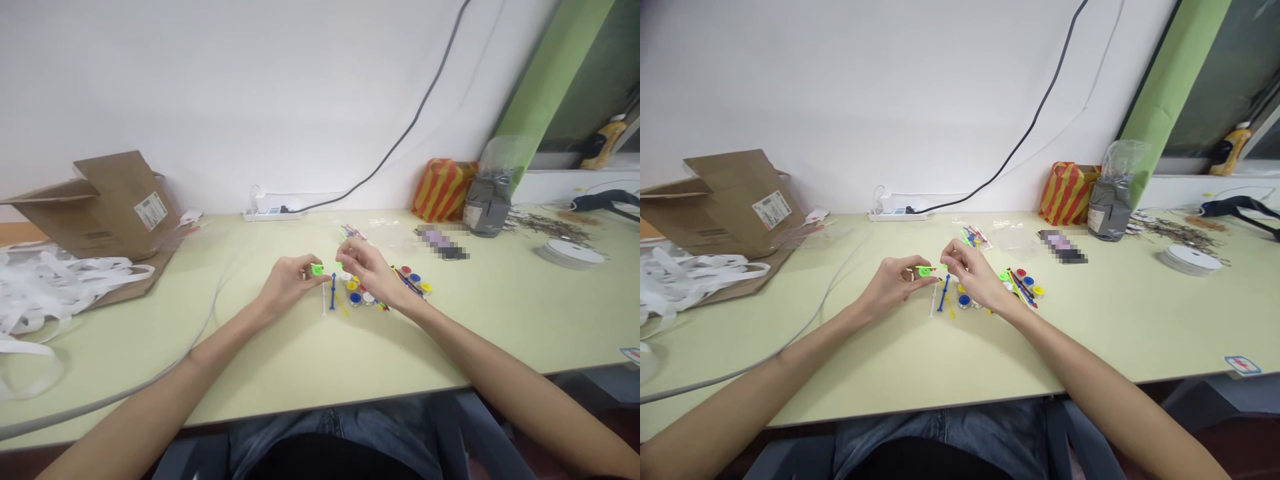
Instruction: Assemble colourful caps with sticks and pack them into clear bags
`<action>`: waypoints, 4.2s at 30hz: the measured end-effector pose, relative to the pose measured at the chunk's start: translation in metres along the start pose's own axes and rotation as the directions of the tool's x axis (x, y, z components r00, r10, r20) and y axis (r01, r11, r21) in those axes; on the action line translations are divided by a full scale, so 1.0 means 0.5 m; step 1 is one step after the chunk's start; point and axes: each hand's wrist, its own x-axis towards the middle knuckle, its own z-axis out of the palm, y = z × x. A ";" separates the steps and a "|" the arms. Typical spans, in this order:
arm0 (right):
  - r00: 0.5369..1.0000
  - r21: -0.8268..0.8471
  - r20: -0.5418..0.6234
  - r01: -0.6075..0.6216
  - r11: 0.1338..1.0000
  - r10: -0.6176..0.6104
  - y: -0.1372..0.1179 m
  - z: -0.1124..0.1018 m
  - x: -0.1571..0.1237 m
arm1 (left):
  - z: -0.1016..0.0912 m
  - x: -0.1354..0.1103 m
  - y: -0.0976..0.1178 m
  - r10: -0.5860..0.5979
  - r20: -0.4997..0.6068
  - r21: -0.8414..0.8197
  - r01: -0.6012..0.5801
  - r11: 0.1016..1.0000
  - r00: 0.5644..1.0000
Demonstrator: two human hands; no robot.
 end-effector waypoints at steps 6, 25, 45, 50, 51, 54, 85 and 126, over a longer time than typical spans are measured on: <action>0.998 0.116 0.065 -0.010 0.993 0.002 0.013 0.016 0.000 | 0.004 0.000 0.009 0.080 -0.037 -0.092 -0.083 0.992 0.996; 0.932 -0.381 -0.094 0.292 0.877 -0.351 0.005 0.031 -0.012 | 0.015 0.002 0.026 -0.036 0.288 -0.631 0.218 0.745 0.957; 0.967 -0.275 -0.119 0.184 0.944 -0.223 -0.011 0.013 0.000 | 0.026 -0.001 0.016 -0.101 0.284 -0.778 0.290 0.558 0.954; 0.975 -0.236 -0.197 0.053 0.970 -0.101 -0.002 0.015 0.002 | 0.019 0.003 0.019 -0.165 0.204 -0.767 0.262 0.585 0.965; 0.975 -0.229 -0.203 0.037 0.973 -0.085 0.001 0.015 0.002 | 0.016 0.003 0.019 -0.181 0.188 -0.758 0.259 0.598 0.965; 0.977 -0.216 -0.203 0.014 0.976 -0.059 0.007 0.015 0.003 | 0.006 0.004 0.021 -0.193 0.140 -0.729 0.233 0.643 0.971; 0.972 -0.457 -0.156 0.086 0.885 -0.175 0.031 0.007 0.000 | -0.017 0.015 -0.060 0.156 0.265 0.276 -0.229 0.933 0.952; 0.973 -0.510 -0.149 0.077 0.857 -0.176 0.038 -0.008 0.007 | 0.014 0.002 -0.015 0.133 0.088 -0.037 -0.131 0.991 0.987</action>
